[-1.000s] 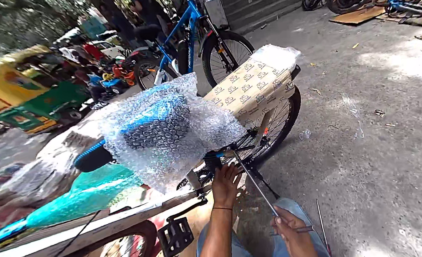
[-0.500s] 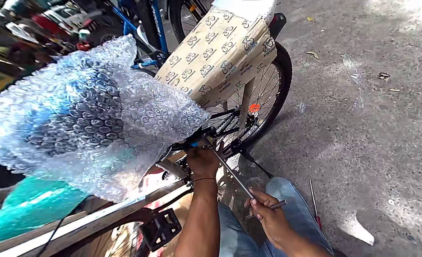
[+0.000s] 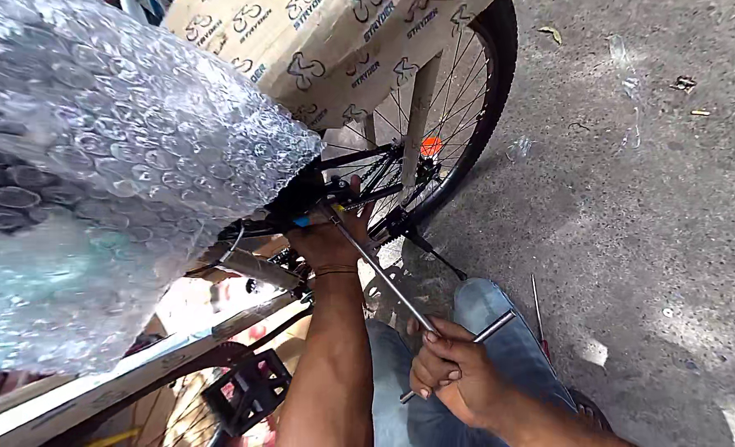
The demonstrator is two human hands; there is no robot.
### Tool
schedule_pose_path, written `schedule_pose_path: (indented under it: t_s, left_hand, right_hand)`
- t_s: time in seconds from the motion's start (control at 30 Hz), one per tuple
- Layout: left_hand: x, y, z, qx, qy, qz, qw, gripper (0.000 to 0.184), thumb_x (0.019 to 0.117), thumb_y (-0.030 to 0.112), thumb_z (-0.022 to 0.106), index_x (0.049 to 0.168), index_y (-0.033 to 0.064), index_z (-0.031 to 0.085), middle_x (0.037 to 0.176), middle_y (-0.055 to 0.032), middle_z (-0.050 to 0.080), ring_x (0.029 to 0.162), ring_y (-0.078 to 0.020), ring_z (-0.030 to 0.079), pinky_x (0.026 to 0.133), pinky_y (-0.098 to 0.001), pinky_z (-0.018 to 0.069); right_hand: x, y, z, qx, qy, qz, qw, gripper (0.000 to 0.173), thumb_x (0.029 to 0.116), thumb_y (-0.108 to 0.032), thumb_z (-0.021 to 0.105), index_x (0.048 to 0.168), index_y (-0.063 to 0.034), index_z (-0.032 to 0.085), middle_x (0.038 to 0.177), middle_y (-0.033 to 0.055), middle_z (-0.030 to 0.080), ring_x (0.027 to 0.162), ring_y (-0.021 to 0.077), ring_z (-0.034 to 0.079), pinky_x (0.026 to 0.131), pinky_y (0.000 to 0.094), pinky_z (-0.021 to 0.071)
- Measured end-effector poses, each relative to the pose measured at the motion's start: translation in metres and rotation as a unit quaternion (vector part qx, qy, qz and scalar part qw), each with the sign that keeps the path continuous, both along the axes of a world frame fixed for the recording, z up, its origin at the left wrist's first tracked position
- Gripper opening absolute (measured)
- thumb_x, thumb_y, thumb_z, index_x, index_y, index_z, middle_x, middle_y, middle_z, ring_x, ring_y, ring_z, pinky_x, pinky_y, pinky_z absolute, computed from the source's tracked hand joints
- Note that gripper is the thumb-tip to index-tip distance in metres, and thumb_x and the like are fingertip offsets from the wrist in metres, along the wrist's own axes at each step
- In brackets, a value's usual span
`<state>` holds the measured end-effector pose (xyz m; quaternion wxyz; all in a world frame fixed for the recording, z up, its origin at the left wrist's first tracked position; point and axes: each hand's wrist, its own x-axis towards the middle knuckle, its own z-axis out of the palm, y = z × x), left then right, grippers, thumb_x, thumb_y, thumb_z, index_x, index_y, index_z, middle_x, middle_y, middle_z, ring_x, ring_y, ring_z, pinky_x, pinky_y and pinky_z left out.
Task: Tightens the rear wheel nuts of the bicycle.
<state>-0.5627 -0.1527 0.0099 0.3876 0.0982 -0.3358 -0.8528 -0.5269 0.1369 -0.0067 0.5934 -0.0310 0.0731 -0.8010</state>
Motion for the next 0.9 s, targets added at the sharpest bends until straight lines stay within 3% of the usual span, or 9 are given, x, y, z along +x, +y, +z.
schedule_pose_path:
  t_s: [0.07, 0.13, 0.2, 0.37, 0.5, 0.73, 0.8, 0.87, 0.9]
  left_hand:
    - [-0.001, -0.003, -0.002, -0.008, 0.027, -0.018, 0.999, 0.087, 0.0929, 0.075, 0.001, 0.146, 0.0221, 0.046, 0.15, -0.0141, 0.05, 0.139, -0.0424, 0.045, 0.106, -0.0738, 0.0365]
    - [-0.006, 0.0, 0.002, -0.01, 0.017, 0.0, 1.0, 0.08, 0.0969, 0.07, 0.002, 0.137, 0.0222, 0.052, 0.135, -0.0075, 0.059, 0.131, -0.0332, 0.053, 0.106, -0.0662, 0.0405]
    - [-0.006, 0.002, 0.003, 0.004, 0.022, 0.003, 1.0, 0.071, 0.101, 0.063, 0.005, 0.134, 0.0207, 0.051, 0.128, -0.0051, 0.058, 0.124, -0.0279, 0.056, 0.107, -0.0626, 0.0413]
    - [0.0, -0.005, -0.003, -0.001, 0.024, -0.028, 0.999, 0.061, 0.106, 0.053, 0.008, 0.132, 0.0199, 0.053, 0.132, -0.007, 0.06, 0.128, -0.0314, 0.055, 0.11, -0.0615, 0.041]
    - [0.0, -0.004, 0.0, -0.002, -0.006, -0.014, 1.0, 0.06, 0.1059, 0.047, 0.006, 0.123, 0.0194, 0.056, 0.124, -0.0055, 0.063, 0.123, -0.0269, 0.058, 0.107, -0.0606, 0.0434]
    - [0.003, 0.0, 0.006, 0.021, -0.026, -0.01, 0.999, 0.058, 0.1062, 0.046, 0.007, 0.123, 0.0183, 0.056, 0.124, -0.0056, 0.062, 0.123, -0.0255, 0.057, 0.107, -0.0592, 0.0429]
    - [0.003, 0.002, 0.008, 0.027, -0.037, -0.001, 0.999, 0.058, 0.1059, 0.047, 0.008, 0.121, 0.0193, 0.057, 0.123, -0.0051, 0.064, 0.123, -0.0255, 0.058, 0.108, -0.0591, 0.0431]
    - [0.003, 0.001, 0.007, 0.03, -0.046, 0.006, 0.999, 0.059, 0.106, 0.051, 0.007, 0.125, 0.0209, 0.055, 0.127, -0.0033, 0.062, 0.127, -0.0245, 0.056, 0.111, -0.0597, 0.0397]
    - [0.004, 0.001, 0.006, 0.027, -0.05, 0.012, 0.998, 0.06, 0.106, 0.051, 0.007, 0.127, 0.0202, 0.054, 0.128, -0.0042, 0.061, 0.128, -0.0254, 0.055, 0.11, -0.0616, 0.0392]
  right_hand:
    - [0.005, -0.002, -0.002, -0.014, -0.016, -0.005, 1.0, 0.018, 0.0997, -0.011, 0.05, 0.115, -0.0095, 0.059, 0.054, -0.0114, 0.032, 0.045, 0.0039, 0.04, 0.056, 0.0269, 0.0463]
    - [0.001, -0.004, -0.001, -0.007, -0.009, -0.011, 1.0, 0.019, 0.0974, -0.008, 0.049, 0.114, -0.0102, 0.059, 0.053, -0.0118, 0.031, 0.043, 0.0027, 0.038, 0.052, 0.0245, 0.0437]
    - [0.001, -0.004, 0.001, 0.011, 0.018, -0.023, 1.0, 0.018, 0.096, -0.008, 0.049, 0.111, -0.0104, 0.059, 0.053, -0.0117, 0.031, 0.043, 0.0017, 0.037, 0.049, 0.0223, 0.0416]
    - [0.008, -0.007, 0.003, 0.023, 0.067, -0.047, 0.996, 0.018, 0.0955, -0.006, 0.048, 0.11, -0.0094, 0.057, 0.053, -0.0111, 0.031, 0.043, 0.0018, 0.036, 0.048, 0.0218, 0.0402]
    - [0.008, -0.008, 0.001, 0.036, 0.091, -0.079, 0.992, 0.016, 0.0945, -0.006, 0.048, 0.106, -0.0089, 0.059, 0.052, -0.0109, 0.031, 0.042, 0.002, 0.037, 0.048, 0.0223, 0.0397]
    - [0.009, -0.011, -0.003, 0.059, 0.146, -0.102, 0.982, 0.015, 0.0945, -0.009, 0.048, 0.103, -0.0103, 0.061, 0.052, -0.0115, 0.032, 0.042, 0.0012, 0.037, 0.046, 0.0219, 0.0397]
    - [0.006, -0.011, -0.008, 0.084, 0.237, -0.117, 0.961, 0.015, 0.0956, -0.01, 0.049, 0.105, -0.0093, 0.061, 0.054, -0.0104, 0.035, 0.044, 0.0007, 0.037, 0.046, 0.0206, 0.0379]
    - [-0.007, -0.005, -0.013, 0.134, 0.433, -0.108, 0.885, 0.019, 0.1008, -0.016, 0.048, 0.112, -0.0062, 0.06, 0.064, -0.0038, 0.044, 0.051, 0.0053, 0.042, 0.05, 0.0246, 0.0399]
    - [-0.012, -0.003, -0.013, 0.147, 0.474, -0.104, 0.862, 0.02, 0.1016, -0.017, 0.047, 0.112, -0.006, 0.06, 0.067, -0.0037, 0.046, 0.053, 0.0054, 0.043, 0.051, 0.0248, 0.0408]
